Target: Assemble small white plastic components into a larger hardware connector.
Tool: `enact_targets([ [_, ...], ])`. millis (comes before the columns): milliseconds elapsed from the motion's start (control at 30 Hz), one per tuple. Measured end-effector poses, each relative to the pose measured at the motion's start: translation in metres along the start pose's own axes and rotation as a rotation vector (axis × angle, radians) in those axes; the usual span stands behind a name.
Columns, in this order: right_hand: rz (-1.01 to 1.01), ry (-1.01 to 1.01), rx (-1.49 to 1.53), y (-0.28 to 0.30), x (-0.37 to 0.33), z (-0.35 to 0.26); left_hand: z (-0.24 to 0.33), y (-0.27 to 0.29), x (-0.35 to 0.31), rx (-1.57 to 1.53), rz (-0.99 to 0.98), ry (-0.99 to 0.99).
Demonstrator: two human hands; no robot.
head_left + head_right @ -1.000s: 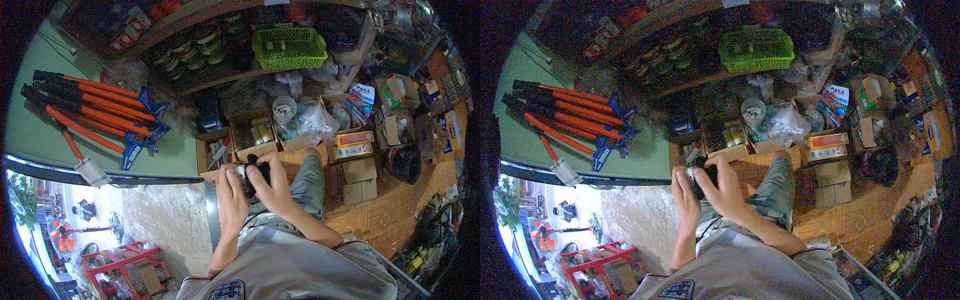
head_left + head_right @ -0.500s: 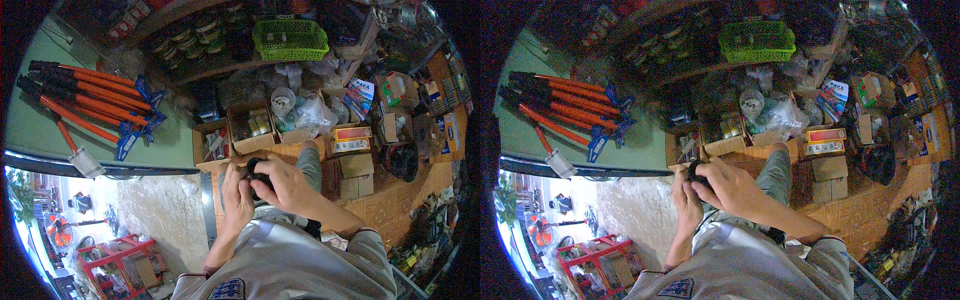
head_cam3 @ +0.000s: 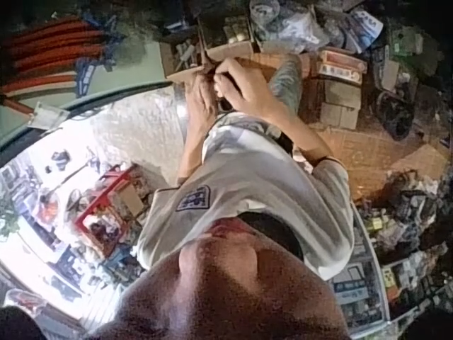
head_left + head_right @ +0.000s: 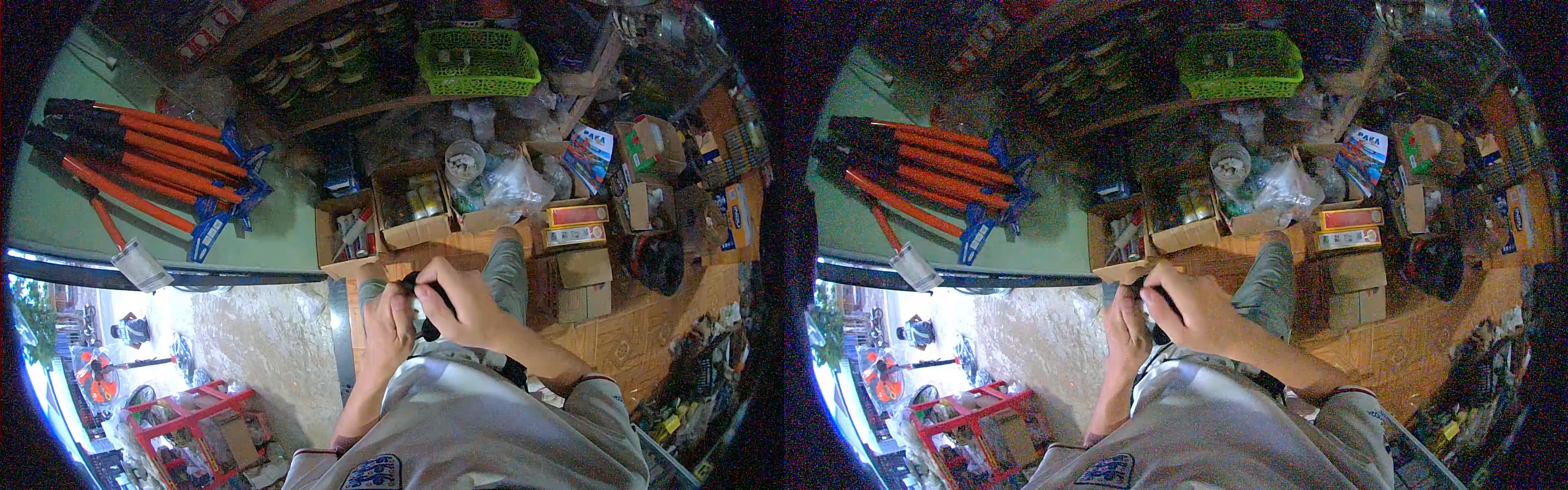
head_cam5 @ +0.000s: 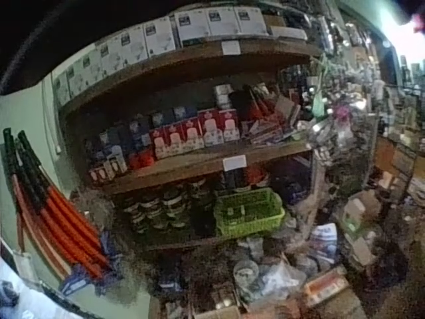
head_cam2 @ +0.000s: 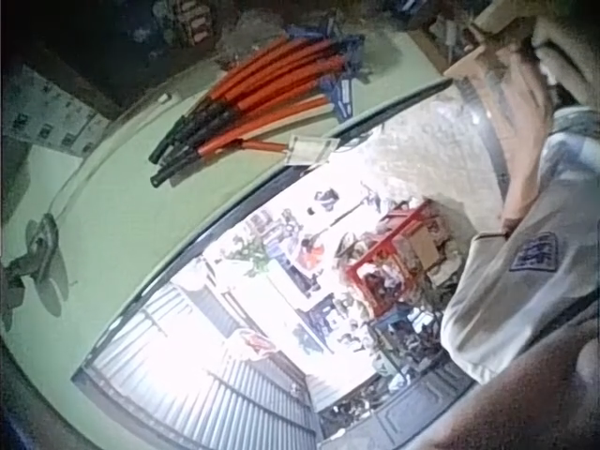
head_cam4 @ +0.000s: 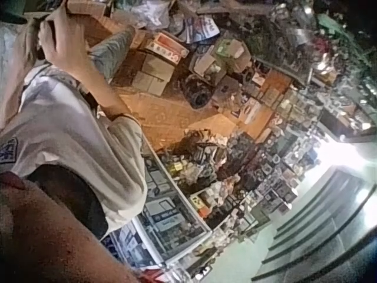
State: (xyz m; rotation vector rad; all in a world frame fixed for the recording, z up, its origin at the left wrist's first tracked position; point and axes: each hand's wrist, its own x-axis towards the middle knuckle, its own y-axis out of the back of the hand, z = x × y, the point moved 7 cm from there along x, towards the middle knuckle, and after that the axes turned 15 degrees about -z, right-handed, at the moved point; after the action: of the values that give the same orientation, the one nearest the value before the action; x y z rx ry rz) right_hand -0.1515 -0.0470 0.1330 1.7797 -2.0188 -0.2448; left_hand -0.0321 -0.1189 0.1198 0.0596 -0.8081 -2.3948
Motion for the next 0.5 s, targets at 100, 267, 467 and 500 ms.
enact_targets([
  [100,-0.016,-0.135,0.647,-0.016,0.006,0.021,0.013,0.003,0.0,-0.101,0.065,-0.2],
  [267,0.216,-0.253,0.413,-0.003,-0.005,0.029,-0.005,-0.003,0.002,-0.544,0.111,0.073],
  [467,0.243,0.177,-0.166,0.003,-0.009,-0.01,-0.041,-0.036,-0.011,-1.097,0.102,0.428],
  [500,0.251,0.249,-0.281,0.0,-0.009,-0.017,-0.042,-0.03,-0.011,-0.616,0.014,0.487],
])
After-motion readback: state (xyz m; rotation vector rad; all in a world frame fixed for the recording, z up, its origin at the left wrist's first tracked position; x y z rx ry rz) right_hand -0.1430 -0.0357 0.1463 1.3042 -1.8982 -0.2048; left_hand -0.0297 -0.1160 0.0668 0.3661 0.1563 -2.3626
